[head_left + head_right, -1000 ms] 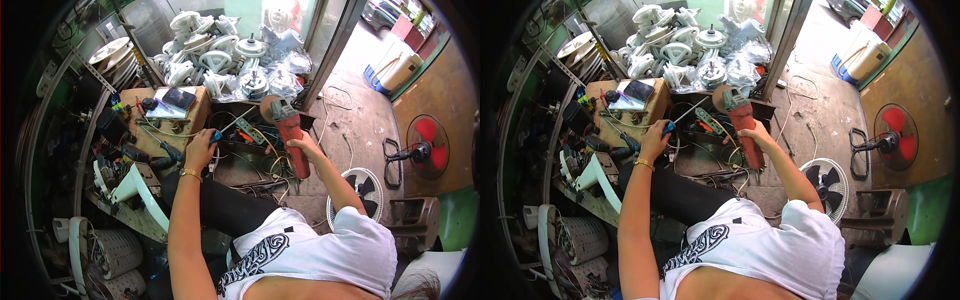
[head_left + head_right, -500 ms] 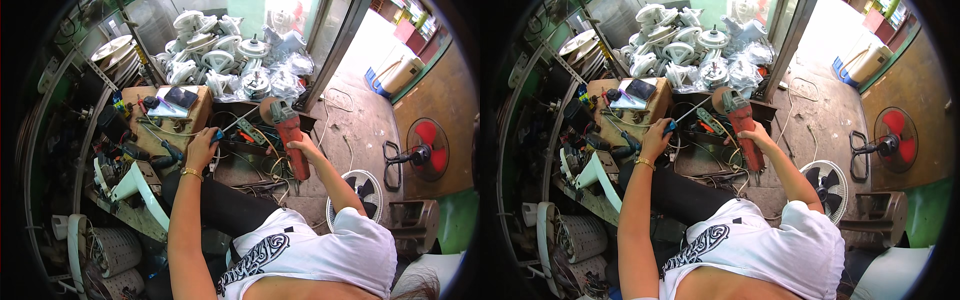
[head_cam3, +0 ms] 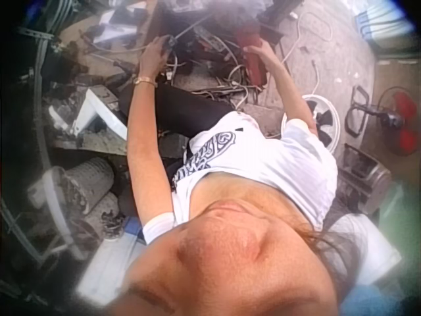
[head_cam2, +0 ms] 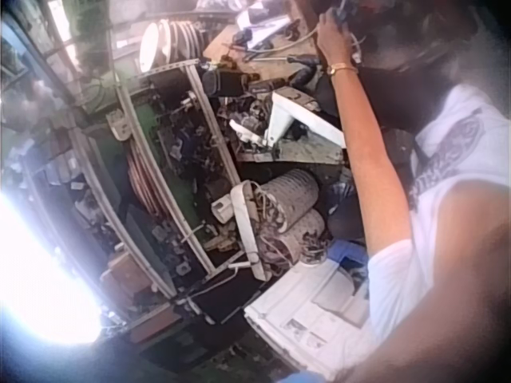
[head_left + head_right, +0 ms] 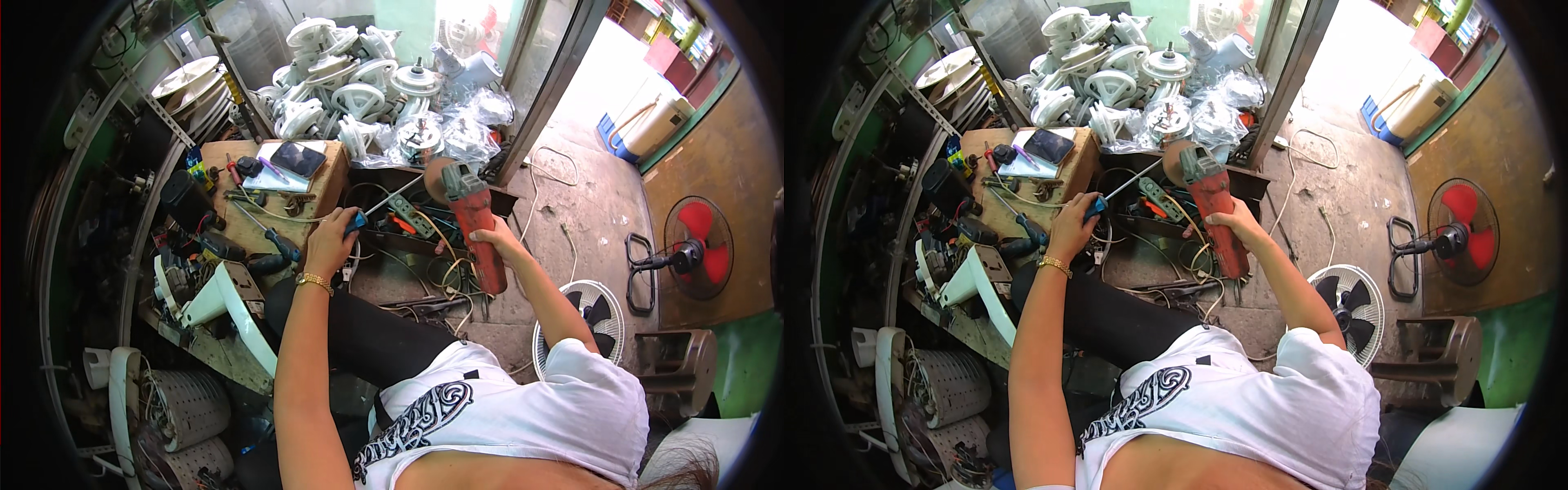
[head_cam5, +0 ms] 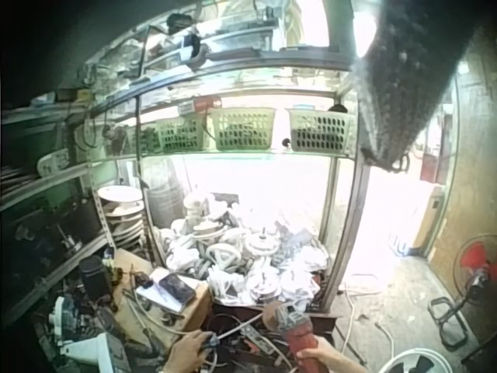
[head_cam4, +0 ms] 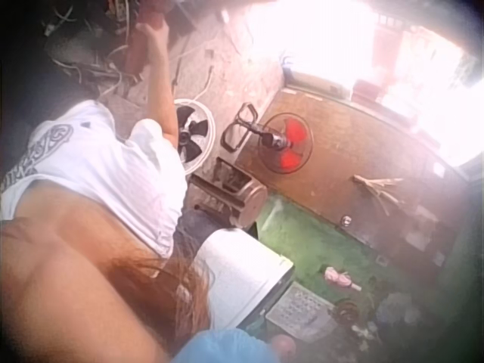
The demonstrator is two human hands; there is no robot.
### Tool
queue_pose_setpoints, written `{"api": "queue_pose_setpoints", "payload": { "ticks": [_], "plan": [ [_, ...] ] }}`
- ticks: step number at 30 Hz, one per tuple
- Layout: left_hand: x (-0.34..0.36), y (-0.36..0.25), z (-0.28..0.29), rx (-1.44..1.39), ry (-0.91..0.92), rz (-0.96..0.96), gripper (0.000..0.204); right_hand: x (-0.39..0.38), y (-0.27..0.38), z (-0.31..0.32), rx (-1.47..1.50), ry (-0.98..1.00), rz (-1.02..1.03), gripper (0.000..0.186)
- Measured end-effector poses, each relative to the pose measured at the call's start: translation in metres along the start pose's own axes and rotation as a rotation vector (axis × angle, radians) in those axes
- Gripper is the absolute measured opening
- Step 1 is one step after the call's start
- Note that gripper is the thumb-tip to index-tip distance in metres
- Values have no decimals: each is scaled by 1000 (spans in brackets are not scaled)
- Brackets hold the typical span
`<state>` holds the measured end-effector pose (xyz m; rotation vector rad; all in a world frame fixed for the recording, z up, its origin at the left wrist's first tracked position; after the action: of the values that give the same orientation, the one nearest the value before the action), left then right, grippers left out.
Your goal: The person disassembles a fan motor assembly by hand and using a screwdriver to remove screws and wires, then picks up and handles a red angle grinder.
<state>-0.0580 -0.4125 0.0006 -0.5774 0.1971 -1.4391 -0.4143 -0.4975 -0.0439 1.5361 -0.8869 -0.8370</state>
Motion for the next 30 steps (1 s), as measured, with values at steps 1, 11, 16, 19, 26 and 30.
{"api": "queue_pose_setpoints", "payload": {
  "ticks": [1, 11, 16, 19, 26, 30],
  "plan": [
    [0, -1, 0, 0, 2, 2, 44, -1, -1, 0, 5, -2, -2, 56],
    [0, -3, 1, -5, 4, 5, 42, 2, 2, 0, -5, -4, 6, 58],
    [0, -4, 2, -11, 8, 19, 42, 0, -2, 2, 10, 4, -17, 58],
    [1, -3, 2, -25, 8, 22, 42, -2, -3, 1, 3, 13, -12, 58],
    [1, 1, 1, -49, 9, 44, 42, 0, 0, 1, 6, -17, 0, 56],
    [0, 1, 1, -56, 2, 42, 43, 1, 3, -4, -4, -12, 3, 56]
  ]
}}
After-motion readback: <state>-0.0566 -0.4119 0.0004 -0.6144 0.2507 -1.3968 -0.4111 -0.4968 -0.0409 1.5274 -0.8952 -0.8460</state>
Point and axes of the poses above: each hand's wrist, its own x-axis towards the middle knuckle, its own z-axis out of the back of the hand, y = z × x, the point moved 4 cm from there along x, towards the middle knuckle, and after that the axes turned 10 degrees about z, right-handed, at the moved point
